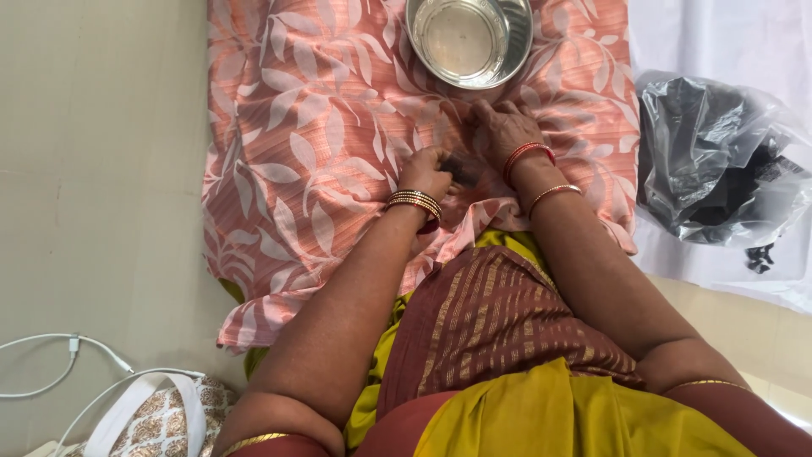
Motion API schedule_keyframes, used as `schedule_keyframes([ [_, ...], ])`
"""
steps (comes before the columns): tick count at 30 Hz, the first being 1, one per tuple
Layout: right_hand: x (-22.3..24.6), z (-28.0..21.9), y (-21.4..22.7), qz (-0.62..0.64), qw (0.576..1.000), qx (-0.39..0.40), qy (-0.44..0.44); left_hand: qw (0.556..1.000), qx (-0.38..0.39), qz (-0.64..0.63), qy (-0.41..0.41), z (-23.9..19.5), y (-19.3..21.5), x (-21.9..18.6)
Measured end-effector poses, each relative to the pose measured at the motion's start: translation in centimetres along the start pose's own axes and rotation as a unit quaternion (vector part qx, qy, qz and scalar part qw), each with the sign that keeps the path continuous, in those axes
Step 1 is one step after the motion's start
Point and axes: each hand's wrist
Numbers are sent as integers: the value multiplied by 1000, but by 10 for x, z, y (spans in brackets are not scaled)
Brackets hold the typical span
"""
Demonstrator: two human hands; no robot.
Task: The person sits on the floor and pinches and rolls small pieces of dark dough-like material between their fingers, dipping their fingers in a metal bowl of water, shaping each piece and placing the finished pieces on a sheet of white paper beside a plastic bag of the dark material.
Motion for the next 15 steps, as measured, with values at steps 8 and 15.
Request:
schedule_keyframes([
  [8,-14,2,-13,97,989,-104,-45,999,21,-29,-3,-2,2,0],
  [15,-4,14,-7,-4,988,-127,-82,999,29,-11,-8,1,2,2],
])
Point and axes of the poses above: each hand's wrist, its own z-axis towards the middle knuckle, its own y-axis out of the back of the hand, x = y × z, and after that the axes turned 5 degrees about -x, right-handed
